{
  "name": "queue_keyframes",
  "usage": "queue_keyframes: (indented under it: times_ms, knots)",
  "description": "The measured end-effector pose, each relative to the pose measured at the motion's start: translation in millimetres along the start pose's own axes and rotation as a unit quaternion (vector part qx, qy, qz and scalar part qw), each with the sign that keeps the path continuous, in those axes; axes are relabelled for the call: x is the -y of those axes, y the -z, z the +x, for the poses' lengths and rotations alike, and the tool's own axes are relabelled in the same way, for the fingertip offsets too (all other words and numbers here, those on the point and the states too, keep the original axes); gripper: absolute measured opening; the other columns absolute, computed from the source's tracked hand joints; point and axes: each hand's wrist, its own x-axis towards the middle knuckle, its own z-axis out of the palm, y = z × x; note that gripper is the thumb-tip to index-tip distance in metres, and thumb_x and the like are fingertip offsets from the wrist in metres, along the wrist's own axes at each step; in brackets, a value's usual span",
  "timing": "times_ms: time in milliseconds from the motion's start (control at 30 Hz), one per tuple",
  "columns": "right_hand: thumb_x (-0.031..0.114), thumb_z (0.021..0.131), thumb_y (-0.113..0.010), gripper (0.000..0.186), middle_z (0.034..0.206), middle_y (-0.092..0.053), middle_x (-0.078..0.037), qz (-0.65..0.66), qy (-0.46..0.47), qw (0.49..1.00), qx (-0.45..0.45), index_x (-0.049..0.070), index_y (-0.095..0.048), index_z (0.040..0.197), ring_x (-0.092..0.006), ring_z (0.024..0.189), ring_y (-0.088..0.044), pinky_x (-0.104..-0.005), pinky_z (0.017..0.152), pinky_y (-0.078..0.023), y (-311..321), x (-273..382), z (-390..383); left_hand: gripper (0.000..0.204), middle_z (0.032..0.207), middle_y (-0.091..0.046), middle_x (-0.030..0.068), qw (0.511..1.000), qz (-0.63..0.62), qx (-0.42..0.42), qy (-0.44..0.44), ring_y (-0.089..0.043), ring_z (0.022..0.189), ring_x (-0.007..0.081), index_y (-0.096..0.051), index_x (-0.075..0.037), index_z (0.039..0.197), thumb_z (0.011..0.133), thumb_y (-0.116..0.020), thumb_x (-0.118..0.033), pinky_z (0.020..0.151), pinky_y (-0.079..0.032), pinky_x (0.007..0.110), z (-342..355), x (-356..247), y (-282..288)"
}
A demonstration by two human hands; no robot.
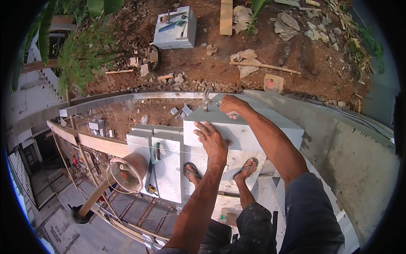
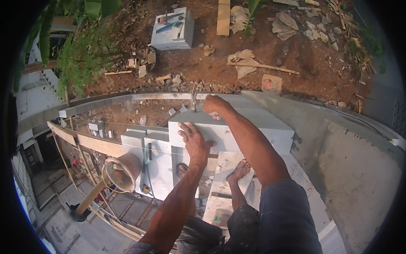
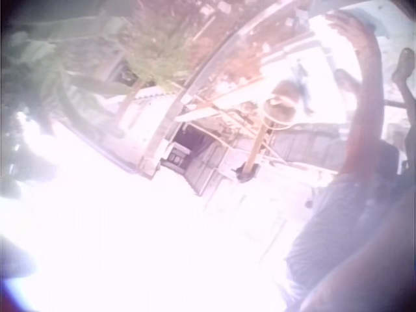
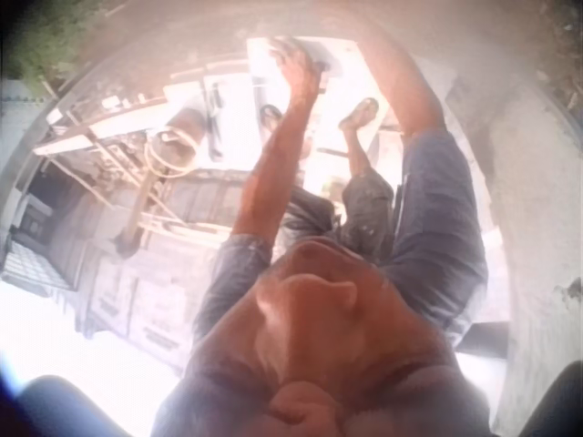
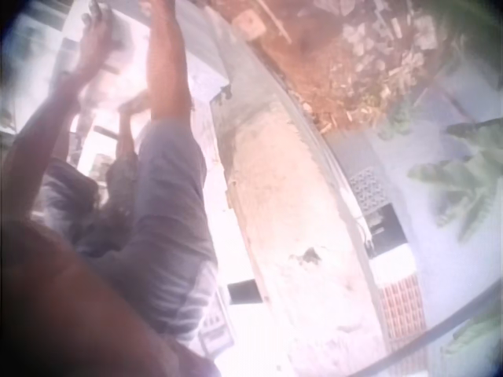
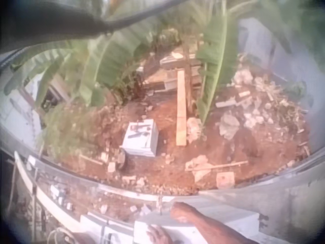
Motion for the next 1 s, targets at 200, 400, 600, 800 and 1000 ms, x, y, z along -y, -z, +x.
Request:
queue_keyframes:
  times_ms: [200, 400, 600, 800, 1000]
  knots:
    - [0.004, 0.075, -0.051, 0.019, 0.066, -0.067, -0.021, 0.097, -0.006, 0.994, -0.051, -0.007, -0.066, 0.075, -0.029, 0.057, -0.067, -0.0413, 0.052, -0.051, -6.4, -6.9, -1.1, 0.12, 0.151, -0.009, 0.038, 1.0, 0.017, 0.003, 0.004, -0.025, 0.137, 0.0544, -0.018, 0.014, 0.144, 0.056, -0.092, -0.022, 0.106, -0.042, 0.05, -0.1, -2.1, 1.6]
    - [0.004, 0.074, -0.051, 0.019, 0.07, -0.068, -0.023, 0.011, -0.013, 1.0, 0.018, -0.007, -0.066, 0.079, -0.0308, 0.059, -0.068, -0.0419, 0.053, -0.053, 9.4, -3.4, -7.3, 0.119, 0.15, -0.015, 0.0388, 0.999, 0.037, -0.022, -0.014, -0.031, 0.133, 0.0558, -0.024, 0.016, 0.142, 0.054, -0.093, -0.024, 0.101, -0.047, 0.052, 2.4, -4.0, -1.5]
    - [0.006, 0.074, -0.055, 0.027, 0.092, -0.069, -0.028, -0.106, 0.032, 0.991, -0.074, -0.007, -0.067, 0.095, -0.0374, 0.084, -0.07, -0.0442, 0.072, -0.056, 7.8, 29.2, -28.5, 0.115, 0.149, -0.015, 0.0403, 0.999, 0.047, -0.014, -0.01, -0.033, 0.132, 0.0568, -0.026, 0.015, 0.143, 0.056, -0.091, -0.023, 0.099, -0.048, 0.052, 3.0, -3.3, -2.1]
    - [0.017, 0.083, -0.058, 0.053, 0.114, -0.065, -0.024, -0.327, 0.174, 0.928, -0.048, 0.007, -0.054, 0.135, -0.0375, 0.108, -0.062, -0.045, 0.094, -0.049, 7.0, 107.7, -43.8, 0.09, 0.148, -0.016, 0.0424, 0.993, 0.073, -0.096, -0.008, -0.032, 0.131, 0.0605, -0.032, 0.015, 0.14, 0.069, -0.08, -0.012, 0.098, -0.046, 0.057, 10.7, -3.4, -29.3]
    - [0.009, 0.074, -0.058, 0.035, 0.115, -0.068, -0.017, -0.476, 0.227, 0.846, -0.079, 0.003, -0.071, 0.106, -0.0341, 0.107, -0.065, -0.0437, 0.089, -0.053, -53.6, 245.0, -16.9, 0.07, 0.148, -0.017, 0.042, 0.994, -0.016, -0.11, 0.015, -0.03, 0.131, 0.0621, -0.039, 0.011, 0.139, 0.078, -0.069, -0.008, 0.099, -0.043, 0.062, 7.8, -10.6, -23.0]
